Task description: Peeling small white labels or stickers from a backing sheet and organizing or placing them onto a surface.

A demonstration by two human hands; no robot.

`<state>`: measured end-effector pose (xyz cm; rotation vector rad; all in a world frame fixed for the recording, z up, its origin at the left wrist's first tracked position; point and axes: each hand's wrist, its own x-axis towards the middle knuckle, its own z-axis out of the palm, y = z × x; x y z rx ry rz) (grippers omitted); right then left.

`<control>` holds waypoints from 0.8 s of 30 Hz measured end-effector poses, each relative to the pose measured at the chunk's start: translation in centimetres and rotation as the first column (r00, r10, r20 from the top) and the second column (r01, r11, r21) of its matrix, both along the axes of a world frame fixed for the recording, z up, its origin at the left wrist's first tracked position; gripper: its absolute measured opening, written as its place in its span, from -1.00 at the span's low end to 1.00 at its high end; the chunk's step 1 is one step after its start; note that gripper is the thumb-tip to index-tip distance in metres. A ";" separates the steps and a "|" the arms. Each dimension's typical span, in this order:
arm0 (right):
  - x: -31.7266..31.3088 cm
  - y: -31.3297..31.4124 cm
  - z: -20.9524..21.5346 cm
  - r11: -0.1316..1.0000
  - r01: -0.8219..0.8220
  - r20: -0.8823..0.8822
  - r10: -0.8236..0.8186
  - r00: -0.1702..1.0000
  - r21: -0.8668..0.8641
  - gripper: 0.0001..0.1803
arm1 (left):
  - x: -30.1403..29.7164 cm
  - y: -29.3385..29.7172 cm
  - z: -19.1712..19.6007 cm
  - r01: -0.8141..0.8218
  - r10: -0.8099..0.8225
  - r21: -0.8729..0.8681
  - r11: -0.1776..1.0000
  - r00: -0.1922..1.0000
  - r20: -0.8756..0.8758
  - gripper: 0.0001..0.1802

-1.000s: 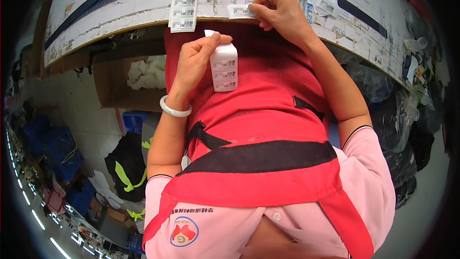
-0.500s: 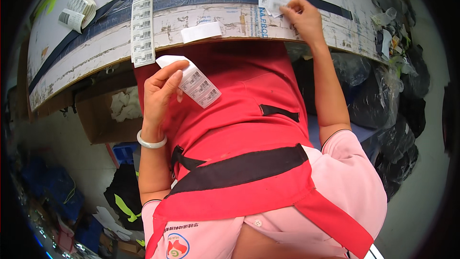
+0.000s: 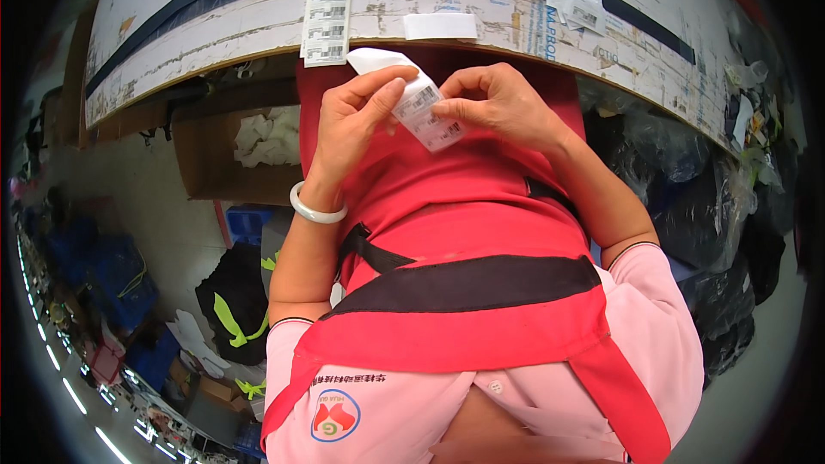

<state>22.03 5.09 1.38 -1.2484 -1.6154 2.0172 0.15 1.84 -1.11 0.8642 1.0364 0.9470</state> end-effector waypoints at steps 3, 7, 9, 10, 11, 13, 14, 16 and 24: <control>-1.2 -0.3 0.0 0.991 0.130 -0.036 -0.130 0.991 0.009 -0.80 | -0.4 -0.5 -0.3 0.043 -0.042 0.072 0.996 0.999 -0.013 -0.71; -2.1 -0.8 -0.3 0.969 0.249 -0.122 -0.245 0.962 0.013 -0.84 | -0.8 -0.5 -0.2 0.068 -0.063 0.072 0.995 0.995 -0.075 -0.71; -2.1 -0.7 -0.5 0.941 0.306 -0.154 -0.284 0.946 0.146 -0.85 | -0.8 -0.4 -0.3 0.088 -0.085 0.043 0.995 0.994 -0.070 -0.71; -2.0 -0.5 -0.9 0.925 0.247 -0.119 -0.221 0.968 0.289 -0.86 | -0.8 -0.4 -0.3 0.112 -0.111 0.012 0.994 0.991 -0.068 -0.72; -1.8 -0.4 -1.2 0.888 0.179 -0.075 -0.162 0.984 0.423 -0.88 | -0.7 -0.4 -0.4 0.112 -0.112 0.011 0.994 0.992 -0.066 -0.72; -1.6 0.1 -1.4 0.892 0.205 -0.104 -0.178 0.979 0.404 -0.88 | -0.6 -0.6 -0.9 0.117 -0.114 0.030 0.993 0.990 -0.082 -0.71; -1.6 0.3 -1.3 0.894 0.231 -0.134 -0.193 0.972 0.384 -0.88 | -0.9 -0.5 -1.2 0.116 -0.113 0.028 0.993 0.990 -0.081 -0.71; -0.9 1.4 -0.1 0.923 0.282 -0.067 -0.274 0.959 0.260 -0.87 | -1.8 -0.1 -2.0 0.189 -0.184 -0.021 0.982 0.971 0.150 -0.56; 0.6 5.7 -1.1 0.914 0.355 0.031 -0.368 0.929 0.198 -0.79 | -1.1 0.1 -2.2 0.057 -0.046 0.107 0.993 0.993 -0.106 -0.58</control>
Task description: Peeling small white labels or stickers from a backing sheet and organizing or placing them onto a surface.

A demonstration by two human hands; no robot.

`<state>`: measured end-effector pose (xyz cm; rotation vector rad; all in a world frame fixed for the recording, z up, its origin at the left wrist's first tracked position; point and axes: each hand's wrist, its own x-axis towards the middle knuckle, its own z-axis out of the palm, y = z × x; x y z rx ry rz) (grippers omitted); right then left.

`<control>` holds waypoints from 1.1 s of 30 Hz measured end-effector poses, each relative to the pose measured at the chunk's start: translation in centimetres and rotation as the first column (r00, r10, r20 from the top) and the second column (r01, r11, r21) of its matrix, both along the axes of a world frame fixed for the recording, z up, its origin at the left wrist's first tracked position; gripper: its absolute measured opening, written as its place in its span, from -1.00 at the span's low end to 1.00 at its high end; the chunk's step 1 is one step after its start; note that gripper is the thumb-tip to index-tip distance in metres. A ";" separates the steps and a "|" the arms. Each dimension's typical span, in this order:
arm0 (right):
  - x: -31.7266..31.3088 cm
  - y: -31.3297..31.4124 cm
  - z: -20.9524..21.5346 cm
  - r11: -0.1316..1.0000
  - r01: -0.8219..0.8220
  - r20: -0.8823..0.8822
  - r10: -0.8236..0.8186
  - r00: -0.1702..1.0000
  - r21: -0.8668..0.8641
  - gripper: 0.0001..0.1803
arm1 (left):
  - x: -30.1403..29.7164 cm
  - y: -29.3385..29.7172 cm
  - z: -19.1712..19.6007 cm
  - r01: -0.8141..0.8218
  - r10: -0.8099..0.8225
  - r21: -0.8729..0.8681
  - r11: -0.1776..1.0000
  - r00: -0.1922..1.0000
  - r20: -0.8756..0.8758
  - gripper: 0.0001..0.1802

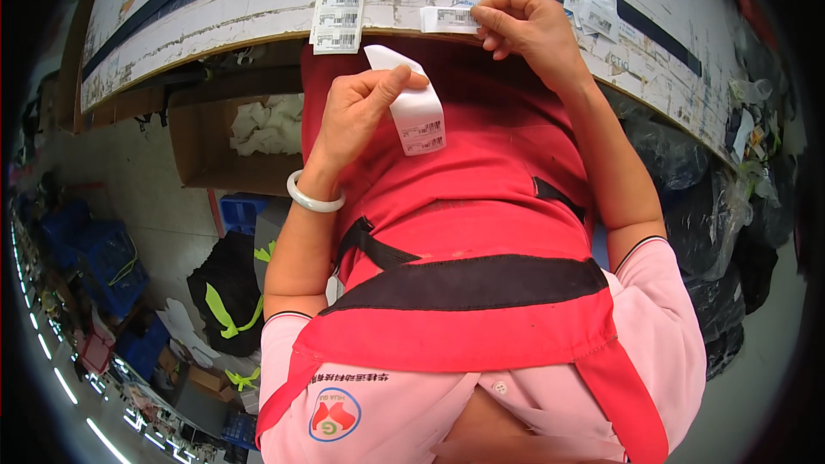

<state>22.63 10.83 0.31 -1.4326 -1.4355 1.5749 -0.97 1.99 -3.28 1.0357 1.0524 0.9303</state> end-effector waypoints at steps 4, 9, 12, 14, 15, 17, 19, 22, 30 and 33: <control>-0.3 0.3 -0.3 1.000 0.000 0.016 0.000 1.000 -0.002 -0.78 | -0.1 0.0 -0.1 0.021 -0.022 -0.013 1.000 0.999 -0.034 -0.60; -0.4 0.6 -0.5 0.999 -0.039 0.073 0.039 0.997 0.003 -0.73 | -0.1 0.1 -0.3 0.013 -0.012 0.014 1.000 0.999 -0.040 -0.64; -0.4 0.6 -0.6 0.999 -0.043 0.082 0.041 0.996 0.020 -0.73 | 0.0 0.1 -0.3 0.018 -0.018 0.005 1.000 0.999 -0.033 -0.65; -0.5 0.6 -0.5 0.999 -0.043 0.087 0.041 0.995 0.019 -0.74 | 0.1 0.0 -0.2 0.015 -0.015 0.003 1.000 0.999 -0.029 -0.65; -0.5 0.6 -0.4 0.999 -0.044 0.090 0.042 0.995 0.019 -0.74 | 0.1 0.0 -0.2 0.012 -0.012 0.001 1.000 1.000 -0.026 -0.65; -0.5 0.5 -0.5 0.999 -0.046 0.086 0.043 0.995 0.022 -0.74 | 0.2 -0.1 -0.1 0.008 -0.008 0.007 1.000 1.000 -0.030 -0.65; -0.5 0.5 -0.6 0.999 -0.048 0.081 0.045 0.996 0.026 -0.74 | 0.3 -0.2 -0.1 0.004 -0.004 0.012 1.000 0.999 -0.033 -0.66; -0.6 0.4 -0.7 0.998 -0.047 0.079 0.044 0.996 0.041 -0.75 | 0.2 -0.2 -0.2 0.008 -0.008 0.007 1.000 1.000 -0.025 -0.66; -1.2 0.7 -0.5 0.995 -0.076 0.181 0.063 0.981 0.064 -0.76 | 0.5 -0.2 -0.4 -0.002 0.001 -0.028 1.000 1.000 -0.019 -0.67; -1.0 0.6 -0.4 0.993 -0.084 0.172 0.069 0.983 0.080 -0.76 | 0.6 -0.3 -0.3 0.003 -0.004 -0.036 0.999 1.000 -0.022 -0.68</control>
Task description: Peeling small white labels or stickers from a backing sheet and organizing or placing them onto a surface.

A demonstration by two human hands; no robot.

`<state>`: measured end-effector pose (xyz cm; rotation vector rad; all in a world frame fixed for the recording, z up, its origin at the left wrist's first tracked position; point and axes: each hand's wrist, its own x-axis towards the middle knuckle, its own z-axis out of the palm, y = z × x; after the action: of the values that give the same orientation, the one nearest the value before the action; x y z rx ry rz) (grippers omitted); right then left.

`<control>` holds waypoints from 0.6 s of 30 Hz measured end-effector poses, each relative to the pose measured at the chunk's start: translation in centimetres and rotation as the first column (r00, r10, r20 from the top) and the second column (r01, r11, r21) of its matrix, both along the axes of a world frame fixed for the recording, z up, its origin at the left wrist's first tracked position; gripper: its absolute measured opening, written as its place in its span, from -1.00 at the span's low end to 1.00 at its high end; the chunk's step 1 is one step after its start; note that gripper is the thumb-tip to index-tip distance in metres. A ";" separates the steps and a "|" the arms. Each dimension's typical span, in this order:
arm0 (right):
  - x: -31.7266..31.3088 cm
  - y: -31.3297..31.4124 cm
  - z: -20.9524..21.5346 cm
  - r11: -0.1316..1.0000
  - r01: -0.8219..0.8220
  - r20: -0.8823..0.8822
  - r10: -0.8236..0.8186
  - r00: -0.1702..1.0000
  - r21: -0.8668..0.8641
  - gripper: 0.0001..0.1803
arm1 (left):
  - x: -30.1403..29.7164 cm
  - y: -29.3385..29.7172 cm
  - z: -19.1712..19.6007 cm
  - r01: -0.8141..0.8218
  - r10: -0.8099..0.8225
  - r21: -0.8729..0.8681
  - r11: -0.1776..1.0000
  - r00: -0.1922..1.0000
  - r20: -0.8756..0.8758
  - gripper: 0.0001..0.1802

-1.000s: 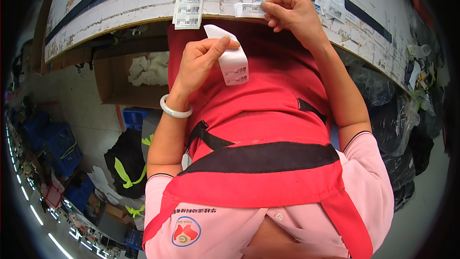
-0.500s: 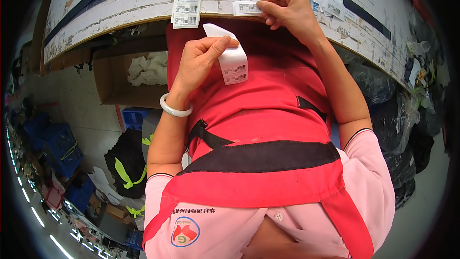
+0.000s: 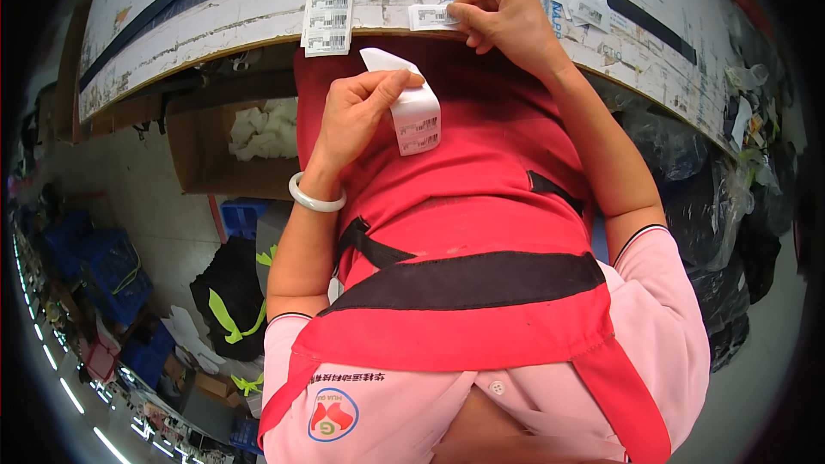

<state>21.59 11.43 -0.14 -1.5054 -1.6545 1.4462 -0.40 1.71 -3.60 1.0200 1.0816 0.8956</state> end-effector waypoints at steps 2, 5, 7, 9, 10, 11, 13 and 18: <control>0.5 -0.2 -0.1 1.000 0.007 -0.029 -0.006 1.000 0.017 -0.76 | 0.1 0.1 0.1 0.000 0.000 0.000 1.000 1.000 0.008 -0.69; 1.9 -1.0 0.4 0.998 0.042 -0.128 -0.038 0.991 0.036 -0.76 | 0.4 -0.1 0.4 -0.031 0.031 -0.010 0.999 0.998 0.047 -0.71; 3.7 -1.3 0.6 0.996 0.081 -0.184 -0.072 0.980 0.044 -0.76 | 0.5 -0.3 1.1 -0.076 0.080 -0.048 0.996 0.993 0.084 -0.78; 6.6 -1.0 0.4 0.976 0.159 -0.251 -0.118 0.961 0.149 -0.76 | 0.5 -0.5 2.0 -0.051 0.056 -0.065 0.997 0.995 0.080 -0.79; 8.3 -0.7 0.5 0.953 0.250 -0.222 -0.209 0.952 0.174 -0.77 | 0.4 -0.6 2.2 -0.034 0.039 -0.086 0.996 0.998 0.057 -0.78; 10.2 -0.2 0.1 0.916 0.321 -0.143 -0.294 0.945 0.240 -0.77 | 0.2 -0.6 1.9 -0.008 0.012 -0.061 0.998 0.998 0.068 -0.72; 13.3 0.4 -0.2 0.842 0.431 0.007 -0.458 0.889 0.326 -0.75 | 0.1 -0.7 1.8 0.027 -0.022 -0.074 0.997 0.997 0.074 -0.72; 15.1 0.8 -1.1 0.880 0.320 0.494 -0.464 0.735 0.351 -0.59 | 0.7 -0.5 2.1 0.017 0.000 -0.114 0.993 0.989 0.150 -0.72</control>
<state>36.71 12.22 -1.24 -2.1094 -1.5911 0.5559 0.34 1.16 -1.52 0.8473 0.9895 0.8783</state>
